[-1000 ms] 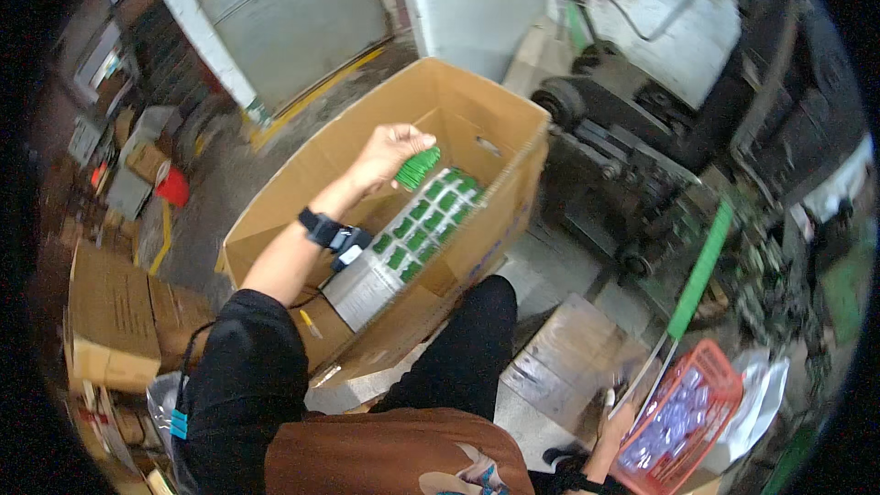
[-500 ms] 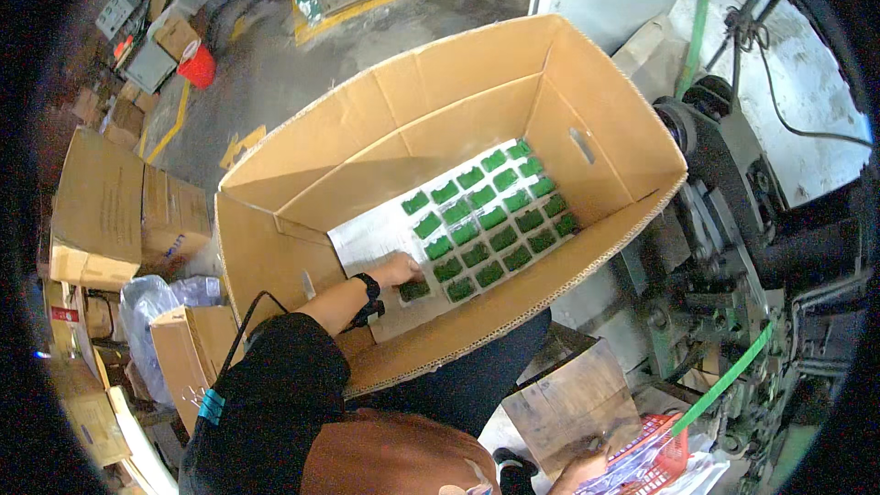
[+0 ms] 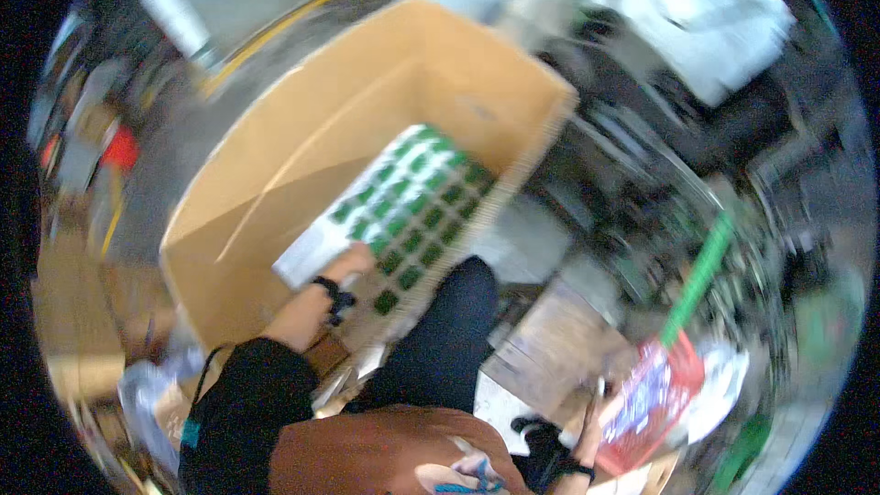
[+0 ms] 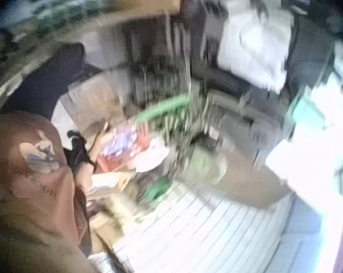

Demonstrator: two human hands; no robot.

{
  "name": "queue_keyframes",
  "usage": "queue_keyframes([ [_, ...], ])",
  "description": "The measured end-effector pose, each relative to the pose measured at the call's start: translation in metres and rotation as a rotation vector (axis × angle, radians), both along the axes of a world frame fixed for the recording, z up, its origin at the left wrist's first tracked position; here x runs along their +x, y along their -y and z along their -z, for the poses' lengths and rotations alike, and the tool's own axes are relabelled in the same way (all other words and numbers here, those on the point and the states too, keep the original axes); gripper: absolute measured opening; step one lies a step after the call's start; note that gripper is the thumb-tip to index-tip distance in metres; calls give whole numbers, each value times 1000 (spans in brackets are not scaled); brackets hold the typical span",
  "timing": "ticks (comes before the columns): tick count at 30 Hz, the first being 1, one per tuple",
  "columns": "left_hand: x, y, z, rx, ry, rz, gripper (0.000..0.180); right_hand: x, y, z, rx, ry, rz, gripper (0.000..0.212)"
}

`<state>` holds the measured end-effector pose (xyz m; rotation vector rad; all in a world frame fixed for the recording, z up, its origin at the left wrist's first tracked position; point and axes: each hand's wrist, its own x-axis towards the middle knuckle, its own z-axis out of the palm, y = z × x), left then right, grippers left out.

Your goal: Sorting and packing small metal parts into plastic bags at a workbench.

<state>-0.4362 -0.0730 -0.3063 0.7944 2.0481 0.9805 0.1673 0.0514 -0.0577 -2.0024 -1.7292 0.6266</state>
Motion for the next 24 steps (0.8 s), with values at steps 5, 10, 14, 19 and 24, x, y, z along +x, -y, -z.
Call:
queue_keyframes([
  [5,-19,-104,-291,458,-3,65,20,53,-12,-69,365,-160,247,22],
  [10,135,-176,-509,672,193,507,27,-1,1,-210,461,-730,154,9],
  [14,275,-199,-523,516,695,1129,55,-53,-2,-237,231,-927,-81,10],
  [19,374,-182,-472,395,996,834,57,-63,-20,-212,4,-1052,-266,19],
  [24,365,-164,-386,266,1196,406,62,-18,-71,-174,258,-321,-366,35],
])
